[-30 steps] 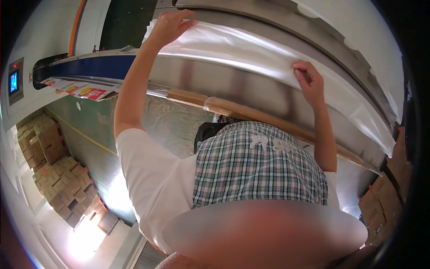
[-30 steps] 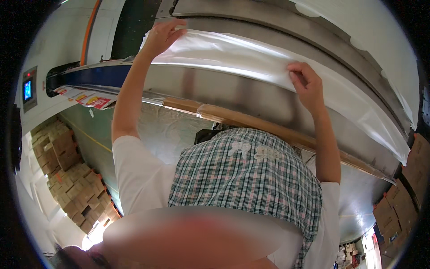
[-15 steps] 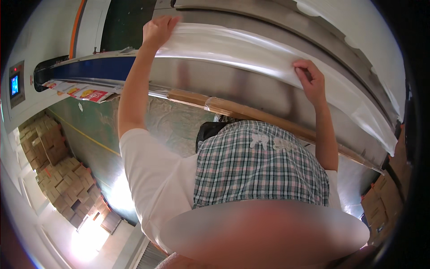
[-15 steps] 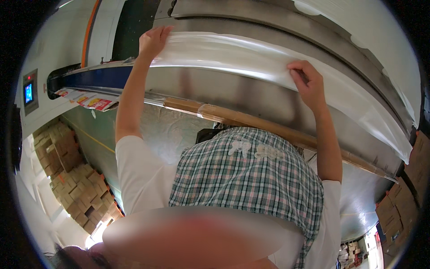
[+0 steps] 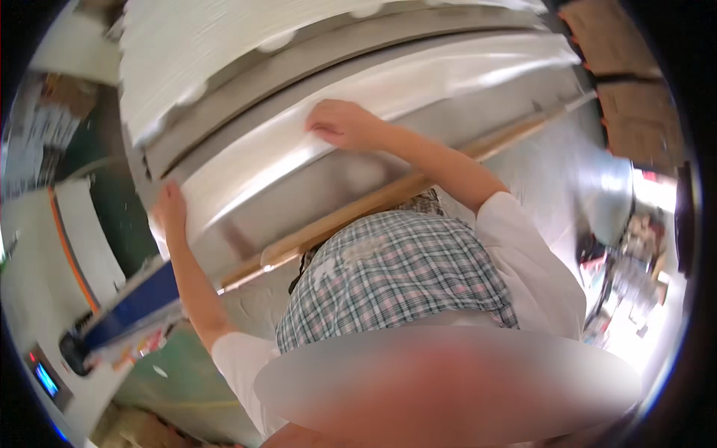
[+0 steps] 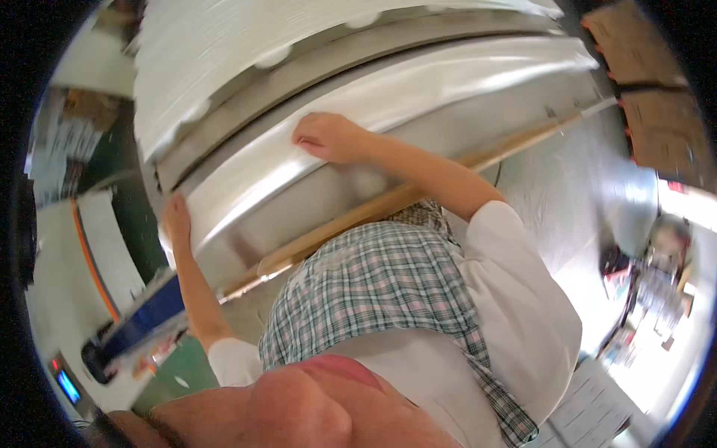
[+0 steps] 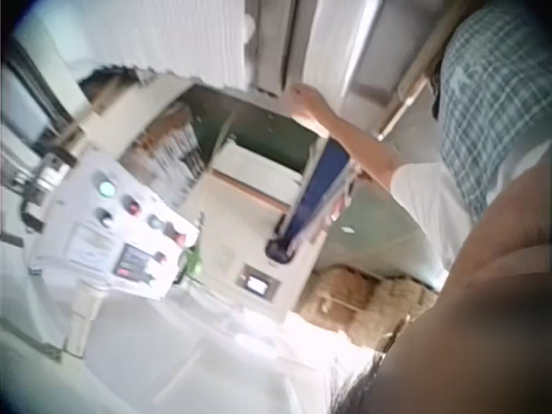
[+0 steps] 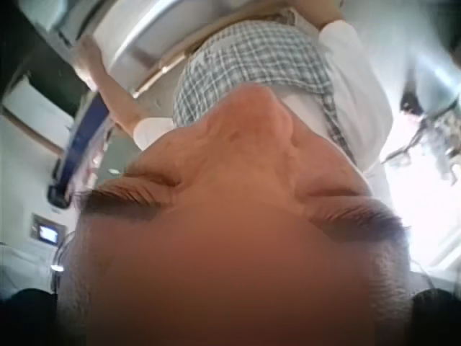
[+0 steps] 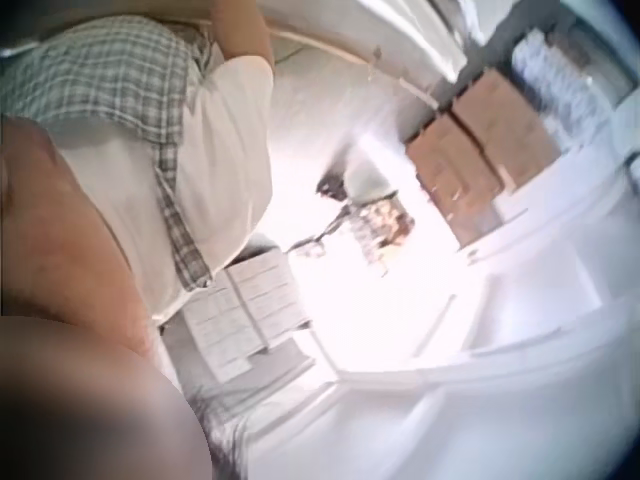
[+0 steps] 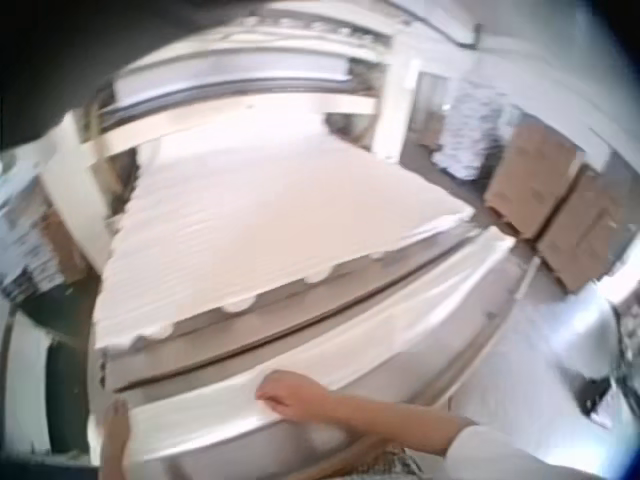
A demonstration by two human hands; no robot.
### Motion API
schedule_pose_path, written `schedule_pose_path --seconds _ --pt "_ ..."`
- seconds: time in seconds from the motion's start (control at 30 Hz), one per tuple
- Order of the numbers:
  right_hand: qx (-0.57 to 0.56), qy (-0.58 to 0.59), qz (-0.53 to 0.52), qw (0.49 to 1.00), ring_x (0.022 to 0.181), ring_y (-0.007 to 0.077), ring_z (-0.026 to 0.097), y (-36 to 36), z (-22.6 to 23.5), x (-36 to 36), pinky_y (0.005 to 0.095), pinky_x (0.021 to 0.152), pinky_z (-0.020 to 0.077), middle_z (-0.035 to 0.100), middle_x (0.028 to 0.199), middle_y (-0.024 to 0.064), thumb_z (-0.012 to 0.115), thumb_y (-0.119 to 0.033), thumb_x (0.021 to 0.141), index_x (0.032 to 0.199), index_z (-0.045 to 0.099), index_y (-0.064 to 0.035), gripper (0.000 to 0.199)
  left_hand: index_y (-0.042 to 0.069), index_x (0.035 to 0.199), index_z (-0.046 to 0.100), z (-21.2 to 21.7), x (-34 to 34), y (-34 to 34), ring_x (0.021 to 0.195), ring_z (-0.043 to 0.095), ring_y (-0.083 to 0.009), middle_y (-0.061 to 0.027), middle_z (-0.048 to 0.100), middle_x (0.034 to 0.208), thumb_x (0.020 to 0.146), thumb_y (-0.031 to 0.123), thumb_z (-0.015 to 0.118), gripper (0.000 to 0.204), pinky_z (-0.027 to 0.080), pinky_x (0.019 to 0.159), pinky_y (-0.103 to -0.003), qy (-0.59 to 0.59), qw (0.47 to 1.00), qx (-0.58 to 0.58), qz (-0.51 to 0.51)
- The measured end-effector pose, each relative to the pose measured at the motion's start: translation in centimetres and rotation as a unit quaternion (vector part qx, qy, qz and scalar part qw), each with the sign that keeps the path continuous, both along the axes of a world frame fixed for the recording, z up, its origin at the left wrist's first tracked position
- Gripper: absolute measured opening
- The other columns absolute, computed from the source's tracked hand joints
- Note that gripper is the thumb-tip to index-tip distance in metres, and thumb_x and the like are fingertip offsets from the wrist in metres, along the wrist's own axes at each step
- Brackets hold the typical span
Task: Manually moving and aligning large stacks of white paper onto a metal workstation.
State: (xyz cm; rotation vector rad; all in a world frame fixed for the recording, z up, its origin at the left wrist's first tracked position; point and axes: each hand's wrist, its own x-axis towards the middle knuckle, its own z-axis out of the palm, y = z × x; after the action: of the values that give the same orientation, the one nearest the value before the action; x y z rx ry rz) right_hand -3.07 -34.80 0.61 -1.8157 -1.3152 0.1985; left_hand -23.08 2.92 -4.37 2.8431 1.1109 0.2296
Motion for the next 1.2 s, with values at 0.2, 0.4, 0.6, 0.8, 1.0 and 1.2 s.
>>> schedule_pose_path --seconds 0.2,0.4,0.6,0.8,1.0,1.2 --pt "-0.05 -0.07 -0.158 0.984 0.086 0.0241 0.055 -11.0 0.1 4.1 0.0325 0.077 0.045 0.059 0.088 0.0089 0.054 -0.005 0.077 0.087 0.058 -0.0045 0.011 0.008 0.084 0.062 0.6 -4.3 -1.8 0.078 0.059 -0.0345 -0.0144 0.063 0.081 0.087 0.039 0.037 0.04 0.044 0.067 -0.042 0.007 0.992 -0.071 0.106" --pt "0.226 0.046 -0.62 0.75 0.082 0.0176 0.056 -27.3 -1.5 13.7 0.0293 0.072 0.0473 0.058 0.086 0.0073 0.052 -0.011 0.083 0.105 0.053 -0.0038 0.023 0.006 0.09 0.06 1.3 -11.0 3.2 0.081 0.057 -0.0373 -0.0151 0.062 0.084 0.089 0.039 0.035 0.042 0.045 0.067 -0.046 0.125 0.975 0.118 0.14" --pt "0.396 0.55 -0.566 0.469 0.1 0.0298 0.049 -39.3 -9.0 22.3 0.0475 0.083 0.044 0.046 0.111 0.017 0.044 -0.038 0.086 0.119 0.031 -0.0025 0.05 0.011 0.109 0.058 2.4 -3.7 -7.3 0.105 0.049 -0.0326 -0.0148 0.056 0.11 0.088 0.046 0.036 0.046 0.037 0.087 -0.046 -0.049 0.991 0.111 -0.054" --pt "0.51 0.501 -0.572 0.402 0.092 0.0306 0.054 -47.0 -12.6 31.5 0.047 0.078 0.0463 0.053 0.101 0.0163 0.043 -0.035 0.088 0.115 0.039 -0.0013 0.043 0.015 0.111 0.057 3.1 4.0 -19.5 0.111 0.046 -0.0341 -0.0191 0.054 0.112 0.089 0.044 0.037 0.042 0.035 0.094 -0.038 0.002 0.997 0.079 0.019" --pt "0.521 0.571 -0.422 0.474 0.073 0.0243 0.059 -56.3 -14.7 37.8 0.0354 0.057 0.0508 0.059 0.084 0.0102 0.047 -0.021 0.085 0.094 0.054 -0.003 0.021 0.009 0.112 0.056 -1.3 4.2 -15.2 0.073 0.057 -0.0235 -0.0113 0.062 0.089 0.089 0.041 0.038 0.043 0.043 0.066 -0.035 0.063 0.987 -0.137 0.054" --pt "0.431 0.34 -0.592 0.59 0.066 0.0209 0.058 -56.4 -6.1 39.7 0.0319 0.048 0.0481 0.057 0.08 0.0098 0.066 -0.003 0.068 0.091 0.052 -0.0018 0.027 0.007 0.113 0.056 -1.3 2.5 -14.5 0.049 0.039 -0.0053 0.0031 0.05 0.066 0.089 0.045 0.04 0.048 0.034 0.044 -0.023 -0.081 0.958 -0.262 0.087"
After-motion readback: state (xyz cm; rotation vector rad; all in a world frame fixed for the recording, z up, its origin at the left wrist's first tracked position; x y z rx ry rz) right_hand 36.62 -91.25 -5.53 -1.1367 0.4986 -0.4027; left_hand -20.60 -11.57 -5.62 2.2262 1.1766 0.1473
